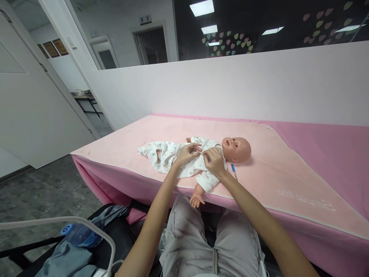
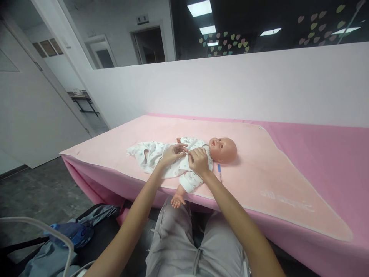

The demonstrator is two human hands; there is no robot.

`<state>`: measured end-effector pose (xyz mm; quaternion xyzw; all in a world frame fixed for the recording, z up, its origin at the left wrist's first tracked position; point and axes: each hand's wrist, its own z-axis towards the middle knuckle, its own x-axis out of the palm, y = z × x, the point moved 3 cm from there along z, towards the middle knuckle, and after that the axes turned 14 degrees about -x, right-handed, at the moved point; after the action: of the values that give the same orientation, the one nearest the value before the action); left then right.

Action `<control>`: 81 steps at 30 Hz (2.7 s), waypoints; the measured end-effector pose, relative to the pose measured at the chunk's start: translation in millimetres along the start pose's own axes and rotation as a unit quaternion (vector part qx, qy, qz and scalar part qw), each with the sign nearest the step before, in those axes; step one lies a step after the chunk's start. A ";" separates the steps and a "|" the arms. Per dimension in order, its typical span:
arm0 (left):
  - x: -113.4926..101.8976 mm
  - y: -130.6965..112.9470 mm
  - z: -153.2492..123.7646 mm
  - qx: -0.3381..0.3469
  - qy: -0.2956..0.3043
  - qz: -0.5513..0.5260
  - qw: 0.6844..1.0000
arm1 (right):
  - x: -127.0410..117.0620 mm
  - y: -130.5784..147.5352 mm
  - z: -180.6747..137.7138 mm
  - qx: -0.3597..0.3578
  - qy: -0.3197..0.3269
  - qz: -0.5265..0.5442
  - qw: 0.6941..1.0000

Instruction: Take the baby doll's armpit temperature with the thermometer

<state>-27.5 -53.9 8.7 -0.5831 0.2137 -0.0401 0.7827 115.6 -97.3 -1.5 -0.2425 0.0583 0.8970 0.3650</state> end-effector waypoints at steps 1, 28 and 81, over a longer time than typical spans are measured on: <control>-0.1 -0.6 -0.1 -0.001 -0.002 0.003 1.000 | 0.4 -0.1 -0.2 -0.001 0.002 0.003 1.000; -13.9 5.8 -20.4 0.013 -0.294 0.159 0.942 | -0.6 -5.6 -0.6 0.046 -0.033 0.020 0.998; -30.6 10.8 -40.7 -0.011 -0.124 0.115 0.986 | 0.5 -10.3 -2.0 0.077 -0.050 0.017 0.996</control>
<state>-72.7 -77.4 -1.8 -0.5634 0.1812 0.1248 0.7964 123.1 -90.1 -2.8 -0.1674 0.1133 0.9067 0.3701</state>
